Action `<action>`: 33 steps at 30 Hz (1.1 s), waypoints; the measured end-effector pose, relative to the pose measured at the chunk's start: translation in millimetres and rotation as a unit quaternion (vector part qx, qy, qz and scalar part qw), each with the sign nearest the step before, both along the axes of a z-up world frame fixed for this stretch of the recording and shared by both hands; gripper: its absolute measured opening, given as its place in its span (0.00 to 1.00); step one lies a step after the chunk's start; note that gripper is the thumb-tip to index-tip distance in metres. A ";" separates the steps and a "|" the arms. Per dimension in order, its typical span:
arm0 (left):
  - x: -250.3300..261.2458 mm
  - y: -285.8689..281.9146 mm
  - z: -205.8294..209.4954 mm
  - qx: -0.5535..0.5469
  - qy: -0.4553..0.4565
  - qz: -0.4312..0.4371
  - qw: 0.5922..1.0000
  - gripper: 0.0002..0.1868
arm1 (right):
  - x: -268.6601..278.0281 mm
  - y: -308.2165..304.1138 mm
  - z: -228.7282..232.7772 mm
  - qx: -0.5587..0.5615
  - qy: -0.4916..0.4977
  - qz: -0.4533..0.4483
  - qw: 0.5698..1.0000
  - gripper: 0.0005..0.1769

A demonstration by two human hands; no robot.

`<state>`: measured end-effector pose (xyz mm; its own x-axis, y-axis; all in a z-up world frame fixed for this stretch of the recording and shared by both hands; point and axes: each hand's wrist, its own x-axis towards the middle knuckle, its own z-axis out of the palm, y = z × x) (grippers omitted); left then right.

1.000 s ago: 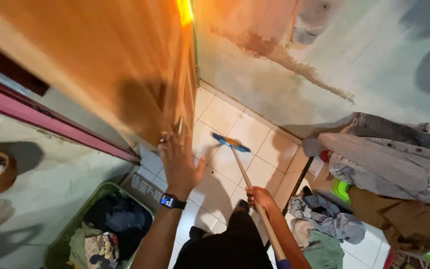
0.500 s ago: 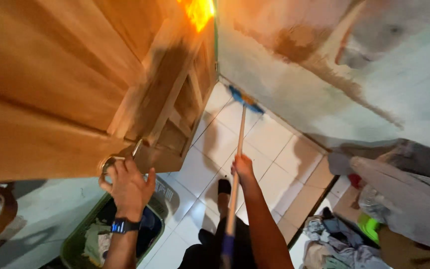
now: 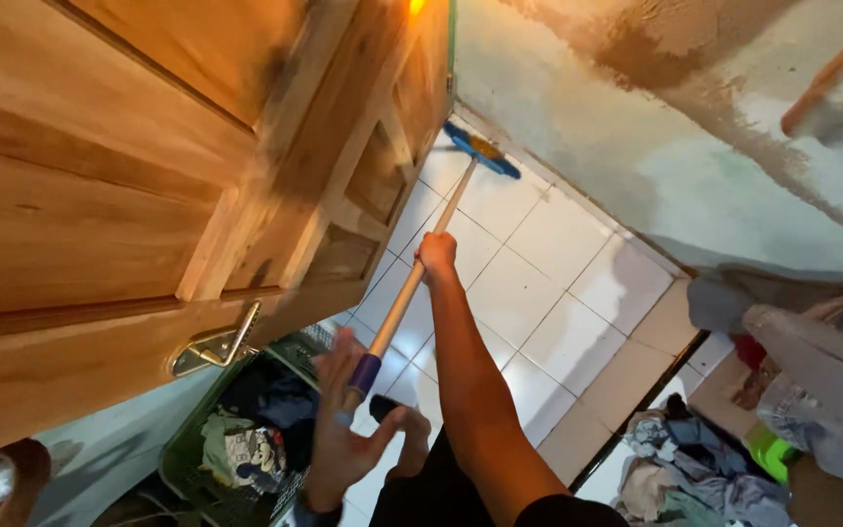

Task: Sweep the tiled floor using a broom with a blue and yellow head.

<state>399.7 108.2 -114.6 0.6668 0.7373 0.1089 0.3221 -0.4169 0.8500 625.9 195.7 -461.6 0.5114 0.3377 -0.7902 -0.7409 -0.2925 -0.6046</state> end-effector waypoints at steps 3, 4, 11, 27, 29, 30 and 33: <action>14.1 2.9 -5.8 -0.233 -0.201 0.051 0.950 0.23 | 8.2 -2.7 40.3 -0.012 -0.023 -0.009 1.000 0.04; 18.9 13.1 -5.6 -0.231 -0.204 0.054 0.950 0.23 | 10.5 0.3 29.7 -0.010 -0.026 -0.005 1.000 0.04; 35.4 53.4 -29.6 -0.134 -0.107 0.095 0.981 0.10 | 1.6 17.3 -10.4 -0.058 0.007 0.096 0.994 0.04; 10.8 37.3 -18.0 -0.209 -0.118 0.147 0.960 0.04 | 1.1 -0.4 4.8 -0.023 -0.100 0.160 0.982 0.07; 27.4 48.8 -45.3 -0.172 -0.160 0.143 0.962 0.05 | 14.7 17.0 -1.0 -0.024 -0.085 0.171 0.981 0.06; 33.4 54.6 -58.7 -0.131 -0.200 0.139 0.961 0.07 | 17.4 28.6 -4.5 -0.023 -0.071 0.182 0.980 0.06; 28.5 71.3 -27.9 -0.168 -0.130 0.138 0.967 0.13 | -5.3 32.5 -26.4 -0.049 -0.030 0.240 0.969 0.08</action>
<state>428.2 179.5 -142.5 0.4217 0.9062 -0.0308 0.1393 -0.0312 0.9898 620.6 228.2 -488.1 0.3602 0.4723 -0.8045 -0.4703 -0.6528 -0.5939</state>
